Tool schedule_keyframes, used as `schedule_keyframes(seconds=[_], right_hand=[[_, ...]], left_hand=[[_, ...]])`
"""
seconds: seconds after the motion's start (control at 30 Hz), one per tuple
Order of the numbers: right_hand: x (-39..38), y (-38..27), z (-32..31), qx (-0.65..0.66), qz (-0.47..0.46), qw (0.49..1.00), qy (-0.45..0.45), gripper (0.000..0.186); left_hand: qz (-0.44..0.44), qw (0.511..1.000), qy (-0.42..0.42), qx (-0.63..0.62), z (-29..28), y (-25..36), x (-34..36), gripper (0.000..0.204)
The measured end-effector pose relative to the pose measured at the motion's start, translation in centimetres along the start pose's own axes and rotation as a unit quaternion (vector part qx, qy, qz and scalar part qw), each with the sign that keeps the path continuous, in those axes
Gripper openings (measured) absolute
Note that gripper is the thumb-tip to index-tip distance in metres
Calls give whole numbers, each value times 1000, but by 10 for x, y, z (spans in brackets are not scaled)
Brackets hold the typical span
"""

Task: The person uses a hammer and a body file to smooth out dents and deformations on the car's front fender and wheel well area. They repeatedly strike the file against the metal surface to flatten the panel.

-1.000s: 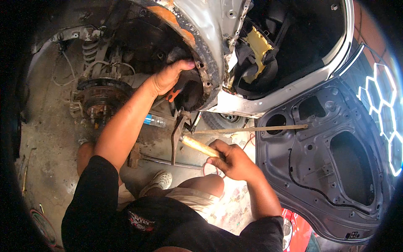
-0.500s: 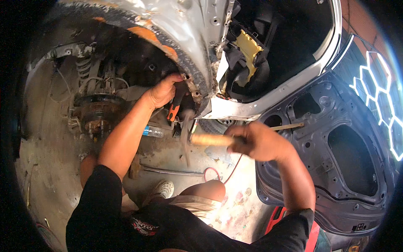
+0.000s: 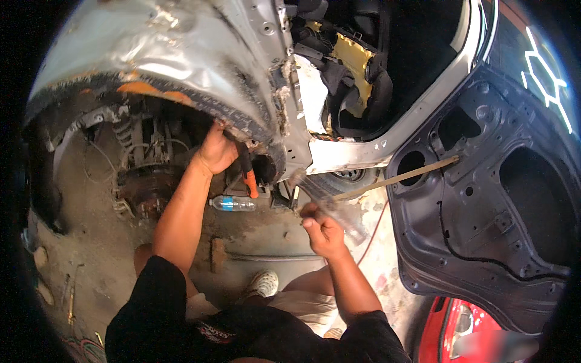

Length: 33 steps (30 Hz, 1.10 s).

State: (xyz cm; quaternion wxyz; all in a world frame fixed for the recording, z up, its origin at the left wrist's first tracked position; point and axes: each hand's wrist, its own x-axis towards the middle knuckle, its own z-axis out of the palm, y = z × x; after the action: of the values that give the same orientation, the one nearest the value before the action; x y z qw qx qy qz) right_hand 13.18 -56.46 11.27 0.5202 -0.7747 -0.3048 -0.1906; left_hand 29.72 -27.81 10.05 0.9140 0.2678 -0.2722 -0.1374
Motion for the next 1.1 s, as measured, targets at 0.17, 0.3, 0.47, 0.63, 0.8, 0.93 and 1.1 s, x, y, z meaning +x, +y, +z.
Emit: schedule_keyframes(seconds=[0.17, 0.3, 0.47, 0.63, 0.8, 0.93, 1.1], right_hand=[[33, -3, 47, 49, 102, 988, 103, 37], [33, -8, 52, 72, -54, 979, 185, 28], [39, -28, 21, -159, 113, 979, 52, 22], [49, -66, 53, 231, -132, 901, 344, 30], [39, -42, 39, 55, 123, 986, 94, 32], [47, -41, 37, 55, 4, 982, 181, 35], [44, -53, 14, -24, 156, 986, 46, 27]], left_hand=[[49, 993, -36, 99, -26, 22, 3, 55], [50, 993, 36, 97, -5, 13, 3, 55], [-15, 998, 62, -25, 6, -8, -1, 67], [1, 999, 25, 33, -12, -1, -6, 76], [12, 997, 68, 38, -10, 7, -2, 71], [-1, 1000, -8, 21, -11, 7, -3, 68], [14, 1000, -13, 17, -18, 4, -2, 67]])
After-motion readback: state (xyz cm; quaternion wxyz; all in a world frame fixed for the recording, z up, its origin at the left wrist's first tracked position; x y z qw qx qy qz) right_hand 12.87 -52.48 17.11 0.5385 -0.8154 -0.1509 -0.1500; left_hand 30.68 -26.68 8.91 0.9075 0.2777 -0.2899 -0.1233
